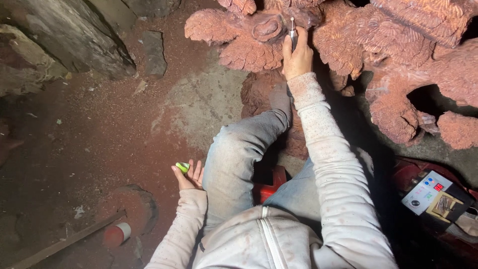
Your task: Carving intricate details into a large wooden sculpture using a handheld rotary tool.
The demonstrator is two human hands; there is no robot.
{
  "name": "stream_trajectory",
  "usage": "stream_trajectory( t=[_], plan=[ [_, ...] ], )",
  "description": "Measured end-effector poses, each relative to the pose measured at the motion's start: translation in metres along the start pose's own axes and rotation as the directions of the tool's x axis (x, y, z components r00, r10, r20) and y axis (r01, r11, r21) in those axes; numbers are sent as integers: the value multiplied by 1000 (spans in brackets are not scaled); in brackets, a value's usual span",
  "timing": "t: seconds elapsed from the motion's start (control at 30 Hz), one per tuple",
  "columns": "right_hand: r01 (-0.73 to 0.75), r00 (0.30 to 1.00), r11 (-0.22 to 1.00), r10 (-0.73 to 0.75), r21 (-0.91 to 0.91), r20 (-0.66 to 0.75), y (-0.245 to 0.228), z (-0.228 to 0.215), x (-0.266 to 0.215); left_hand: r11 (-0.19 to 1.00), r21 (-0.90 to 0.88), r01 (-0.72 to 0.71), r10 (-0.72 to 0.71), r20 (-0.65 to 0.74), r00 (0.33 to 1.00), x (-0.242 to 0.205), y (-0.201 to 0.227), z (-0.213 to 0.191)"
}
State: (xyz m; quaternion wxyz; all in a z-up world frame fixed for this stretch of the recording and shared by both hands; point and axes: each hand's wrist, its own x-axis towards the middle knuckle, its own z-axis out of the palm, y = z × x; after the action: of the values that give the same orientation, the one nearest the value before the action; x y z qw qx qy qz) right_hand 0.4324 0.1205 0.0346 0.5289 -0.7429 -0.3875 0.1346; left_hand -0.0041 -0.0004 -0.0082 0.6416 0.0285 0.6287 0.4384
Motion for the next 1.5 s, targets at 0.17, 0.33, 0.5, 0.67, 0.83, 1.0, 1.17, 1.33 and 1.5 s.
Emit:
stream_trajectory(
  t=[0.17,0.33,0.5,0.67,0.83,1.0,1.17,1.33,1.5],
  plan=[
    [15,1000,995,-14,-101,14,16,-1,2,1000,-12,-22,22,11,1000,1,-2,-2],
    [71,997,989,-76,-127,-32,25,0,3,1000,-13,-27,28,24,999,3,-3,-4],
    [-199,971,980,195,13,137,-17,-17,-8,1000,-9,-18,18,35,999,1,-2,-2],
    [-171,963,984,159,40,216,-32,-17,-25,1000,-11,16,-16,60,998,-1,-3,-2],
    [-114,982,985,92,126,163,-54,-29,-40,1000,10,18,-18,65,998,-6,0,4],
    [-82,995,975,67,206,77,-42,-35,-33,1000,-11,12,-11,73,997,-1,-3,0],
    [-55,998,972,60,229,-14,-37,-40,-27,1000,-5,-21,21,75,997,-13,0,8],
    [-92,992,965,111,245,-62,-45,-38,-21,1000,15,-9,8,63,998,-15,2,10],
    [-81,994,982,93,170,-65,-48,-36,-18,999,17,30,-31,59,998,-10,1,5]
  ],
)
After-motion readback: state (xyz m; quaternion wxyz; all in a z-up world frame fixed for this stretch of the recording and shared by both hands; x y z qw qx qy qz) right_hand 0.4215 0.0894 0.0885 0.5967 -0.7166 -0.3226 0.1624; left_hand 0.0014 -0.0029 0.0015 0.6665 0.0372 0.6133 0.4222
